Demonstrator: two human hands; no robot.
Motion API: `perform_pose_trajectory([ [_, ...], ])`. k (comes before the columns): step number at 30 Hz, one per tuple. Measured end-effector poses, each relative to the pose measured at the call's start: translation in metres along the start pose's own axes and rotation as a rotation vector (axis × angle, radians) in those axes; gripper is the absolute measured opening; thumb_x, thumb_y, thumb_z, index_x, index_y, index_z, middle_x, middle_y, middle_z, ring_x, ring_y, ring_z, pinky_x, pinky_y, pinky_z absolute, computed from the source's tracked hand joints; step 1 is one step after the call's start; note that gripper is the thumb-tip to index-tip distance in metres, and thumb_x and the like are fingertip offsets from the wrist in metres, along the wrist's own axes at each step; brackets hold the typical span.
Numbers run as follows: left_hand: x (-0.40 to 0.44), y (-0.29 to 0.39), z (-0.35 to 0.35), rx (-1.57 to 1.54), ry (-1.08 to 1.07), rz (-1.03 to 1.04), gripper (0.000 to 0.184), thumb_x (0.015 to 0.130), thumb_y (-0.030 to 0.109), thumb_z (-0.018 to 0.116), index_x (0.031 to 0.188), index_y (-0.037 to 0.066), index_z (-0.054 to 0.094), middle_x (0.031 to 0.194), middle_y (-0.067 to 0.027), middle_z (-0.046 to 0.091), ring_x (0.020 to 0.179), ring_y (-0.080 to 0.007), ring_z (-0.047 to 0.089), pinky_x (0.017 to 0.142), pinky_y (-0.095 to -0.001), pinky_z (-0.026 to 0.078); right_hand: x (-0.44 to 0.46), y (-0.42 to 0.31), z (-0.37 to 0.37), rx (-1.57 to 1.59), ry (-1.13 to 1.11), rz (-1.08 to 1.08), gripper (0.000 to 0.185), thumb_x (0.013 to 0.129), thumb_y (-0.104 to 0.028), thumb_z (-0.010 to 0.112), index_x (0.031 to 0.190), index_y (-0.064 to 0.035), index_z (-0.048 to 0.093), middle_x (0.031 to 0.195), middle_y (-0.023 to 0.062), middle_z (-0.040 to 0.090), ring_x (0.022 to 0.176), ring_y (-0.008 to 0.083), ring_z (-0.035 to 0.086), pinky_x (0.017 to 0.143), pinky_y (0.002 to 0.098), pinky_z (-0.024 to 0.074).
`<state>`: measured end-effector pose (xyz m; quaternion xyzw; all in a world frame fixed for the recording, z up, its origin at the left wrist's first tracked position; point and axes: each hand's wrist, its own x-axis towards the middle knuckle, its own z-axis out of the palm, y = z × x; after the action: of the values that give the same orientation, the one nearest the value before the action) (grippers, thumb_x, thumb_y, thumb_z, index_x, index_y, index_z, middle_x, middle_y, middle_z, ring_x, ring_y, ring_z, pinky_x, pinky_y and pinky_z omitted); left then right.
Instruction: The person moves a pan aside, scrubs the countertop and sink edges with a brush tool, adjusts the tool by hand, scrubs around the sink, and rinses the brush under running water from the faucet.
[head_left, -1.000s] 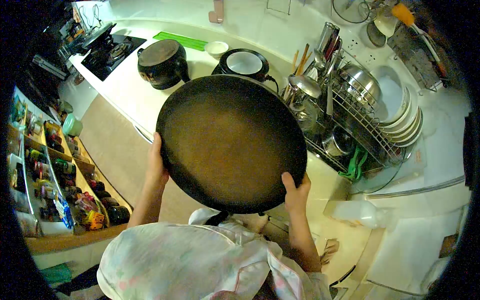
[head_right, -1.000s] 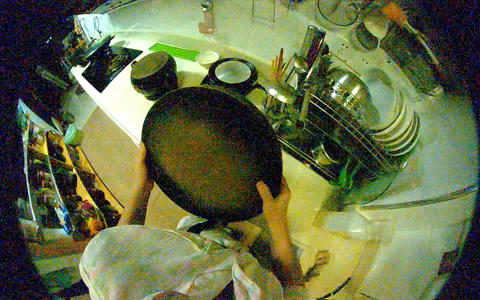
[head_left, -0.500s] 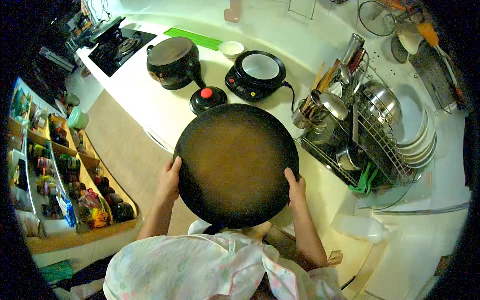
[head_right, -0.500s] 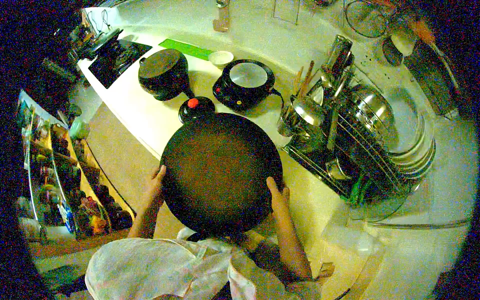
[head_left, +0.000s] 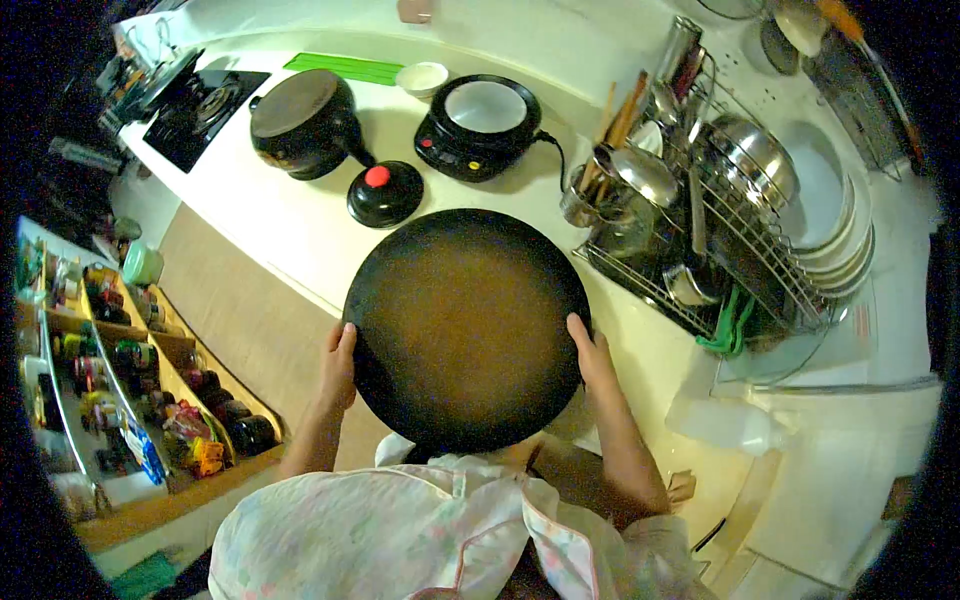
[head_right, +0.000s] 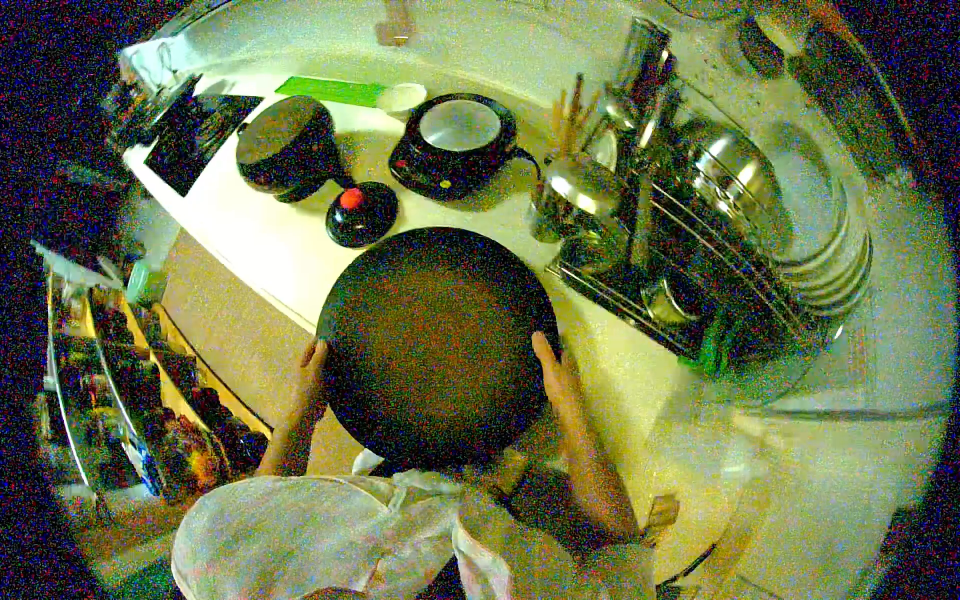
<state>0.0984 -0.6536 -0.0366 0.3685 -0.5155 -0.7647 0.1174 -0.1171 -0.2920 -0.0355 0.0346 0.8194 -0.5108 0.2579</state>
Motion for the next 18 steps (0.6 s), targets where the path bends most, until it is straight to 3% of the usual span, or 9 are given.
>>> perform_pose_trajectory([
  [2,0.006,-0.003,-0.004,-0.06,0.01,-0.033,0.048,0.103,0.031,0.055,0.139,-0.001,0.047,0.132,-0.0144,0.058,0.118,-0.0242,0.056,0.101,-0.0374,0.046,-0.002,-0.018,-0.006,-0.157,-0.004,0.065,0.109,0.085,-0.078,0.05,0.148,0.0105,0.034,0.153,0.032,0.033,0.145,0.0425,0.031,0.12,0.0424,0.0232],
  [6,0.015,-0.015,-0.008,-0.24,0.07,-0.062,0.046,0.102,0.029,0.057,0.14,0.003,0.048,0.13,-0.0127,0.06,0.117,-0.0262,0.058,0.101,-0.0413,0.048,0.011,-0.026,-0.018,-0.314,-0.087,-0.057,0.099,0.09,-0.073,0.046,0.147,0.0079,0.037,0.15,0.0311,0.039,0.144,0.0413,0.032,0.12,0.0423,0.0252],
  [7,0.015,-0.016,-0.009,-0.278,0.032,-0.044,0.046,0.103,0.028,0.056,0.14,0.003,0.047,0.13,-0.0128,0.059,0.117,-0.0268,0.058,0.101,-0.042,0.048,-0.004,-0.057,-0.021,-0.418,-0.096,0.009,0.095,0.091,-0.072,0.045,0.143,0.0084,0.043,0.144,0.0309,0.047,0.138,0.044,0.042,0.117,0.0445,0.0307],
  [9,0.027,-0.015,-0.019,-0.269,-0.07,-0.074,0.043,0.105,0.027,0.05,0.14,0.003,0.046,0.132,-0.0139,0.058,0.119,-0.0301,0.057,0.102,-0.0451,0.048,-0.011,-0.093,-0.03,-0.445,-0.22,-0.002,0.091,0.092,-0.071,0.046,0.138,0.007,0.05,0.138,0.0306,0.053,0.131,0.0433,0.049,0.113,0.0462,0.0364],
  [11,0.03,-0.011,-0.019,-0.278,-0.171,-0.07,0.043,0.106,0.028,0.047,0.141,0.003,0.046,0.134,-0.0147,0.057,0.121,-0.0319,0.057,0.103,-0.0466,0.048,0.001,-0.085,-0.034,-0.452,-0.262,-0.012,0.087,0.091,-0.071,0.046,0.123,0.0084,0.058,0.118,0.0267,0.061,0.103,0.0375,0.058,0.092,0.0441,0.0456],
  [12,0.03,-0.009,-0.019,-0.286,-0.219,-0.063,0.043,0.106,0.028,0.045,0.141,0.003,0.046,0.136,-0.0152,0.056,0.122,-0.0328,0.056,0.103,-0.0473,0.047,0.022,-0.062,-0.031,-0.454,-0.248,-0.033,0.086,0.091,-0.072,0.046,0.111,0.0104,0.062,0.102,0.0229,0.066,0.079,0.032,0.063,0.073,0.0411,0.052],
  [14,0.035,-0.009,-0.023,-0.009,-0.2,0.05,0.045,0.106,0.03,0.044,0.143,0.003,0.044,0.139,-0.0158,0.054,0.124,-0.0347,0.055,0.104,-0.0506,0.047,0.028,-0.057,-0.026,-0.451,-0.208,-0.086,0.087,0.091,-0.072,0.047,0.096,0.0123,0.067,0.084,0.0194,0.07,0.056,0.0261,0.068,0.052,0.0374,0.0582],
  [17,0.043,-0.011,-0.03,-0.025,-0.232,0.002,0.052,0.103,0.036,0.049,0.144,0.004,0.044,0.141,-0.0156,0.053,0.126,-0.0346,0.053,0.105,-0.0515,0.046,-0.001,-0.088,-0.032,-0.372,-0.09,-0.276,0.085,0.089,-0.071,0.051,0.092,0.0118,0.068,0.083,0.0199,0.07,0.06,0.0272,0.069,0.052,0.0381,0.0581],
  [18,0.048,-0.014,-0.04,-0.075,-0.242,-0.029,0.055,0.101,0.039,0.052,0.144,0.004,0.044,0.141,-0.0156,0.052,0.127,-0.0346,0.052,0.105,-0.0517,0.046,-0.001,-0.085,-0.031,-0.38,-0.011,-0.357,0.083,0.089,-0.07,0.054,0.093,0.0119,0.068,0.086,0.021,0.069,0.065,0.0296,0.07,0.057,0.0408,0.0583],
])
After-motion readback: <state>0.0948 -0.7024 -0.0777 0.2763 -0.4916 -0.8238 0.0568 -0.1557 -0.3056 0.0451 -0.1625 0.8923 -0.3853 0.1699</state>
